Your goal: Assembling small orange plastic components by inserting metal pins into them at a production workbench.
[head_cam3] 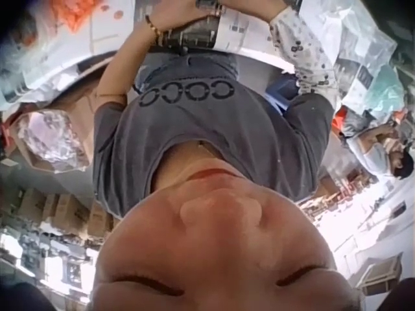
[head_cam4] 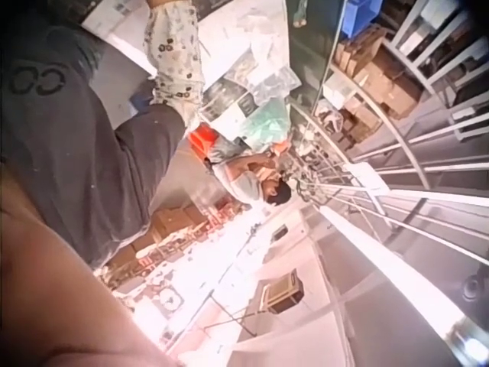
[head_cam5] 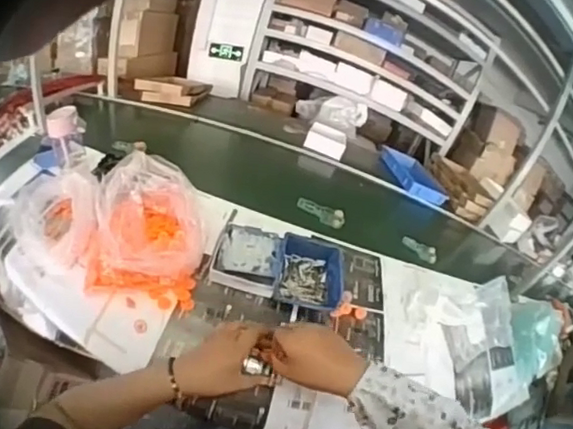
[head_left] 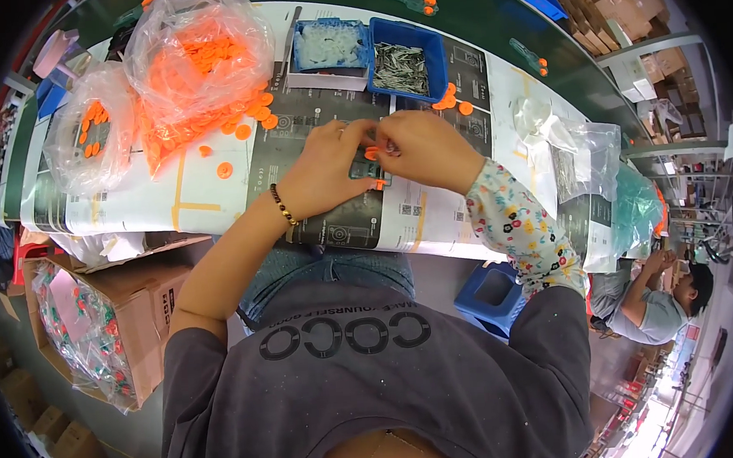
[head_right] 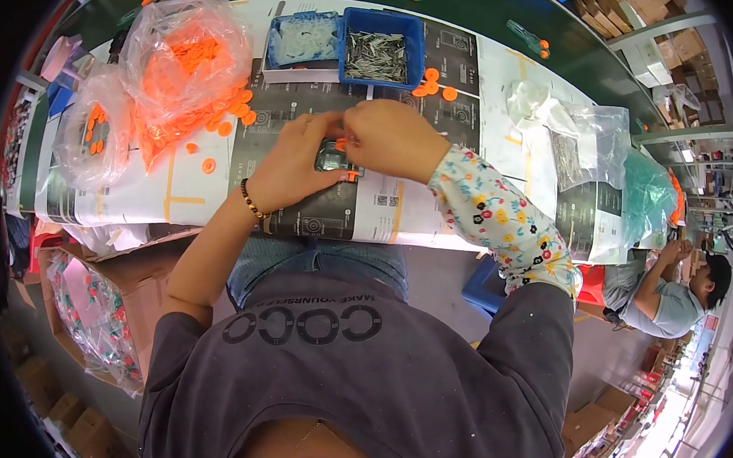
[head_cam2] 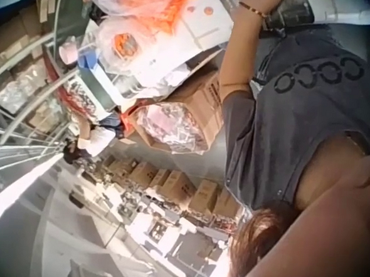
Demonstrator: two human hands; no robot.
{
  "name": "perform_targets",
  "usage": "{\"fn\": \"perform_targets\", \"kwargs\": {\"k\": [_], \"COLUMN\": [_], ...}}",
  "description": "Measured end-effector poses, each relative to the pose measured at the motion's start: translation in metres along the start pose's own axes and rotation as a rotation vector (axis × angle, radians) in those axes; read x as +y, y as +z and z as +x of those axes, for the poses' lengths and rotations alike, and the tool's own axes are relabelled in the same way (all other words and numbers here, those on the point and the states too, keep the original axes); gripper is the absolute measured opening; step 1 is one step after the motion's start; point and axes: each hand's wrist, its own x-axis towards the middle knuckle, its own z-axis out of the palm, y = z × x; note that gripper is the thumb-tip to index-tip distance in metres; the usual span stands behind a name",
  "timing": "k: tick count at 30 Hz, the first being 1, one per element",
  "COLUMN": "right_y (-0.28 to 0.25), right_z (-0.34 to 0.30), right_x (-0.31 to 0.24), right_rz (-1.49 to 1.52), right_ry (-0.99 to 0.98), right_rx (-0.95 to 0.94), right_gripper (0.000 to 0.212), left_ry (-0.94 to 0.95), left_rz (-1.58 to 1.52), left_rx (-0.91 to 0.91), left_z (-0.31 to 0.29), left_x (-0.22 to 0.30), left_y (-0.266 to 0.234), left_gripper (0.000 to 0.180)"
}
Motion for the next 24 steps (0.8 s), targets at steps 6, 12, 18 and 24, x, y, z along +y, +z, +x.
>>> {"fn": "perform_targets", "kwargs": {"k": [6,12,18,24], "right_y": [-0.004,-0.008,0.006,0.045], "right_z": [0.017,0.010,0.000,0.017], "right_x": [-0.023,-0.017,-0.035,-0.040], "right_rz": [-0.275,-0.199,1.240,1.366], "right_ry": [0.029,-0.021,0.106,-0.105], "right_rx": [-0.202,-0.141,0.616,0.914], "right_gripper": [0.015,0.016,0.038,0.047], "left_ry": [-0.027,0.018,0.059,0.034], "left_rz": [0.062,0.099,0.162,0.135], "left_rx": [0.082,0.143,0.065,0.033], "left_z": [0.003,-0.007,-0.012,-0.007], "left_x": [0.003,-0.003,-0.001,-0.003], "left_y": [-0.002,0.000,-0.008,-0.007], "left_gripper": [0.071,0.062,0.042,0.039]}}
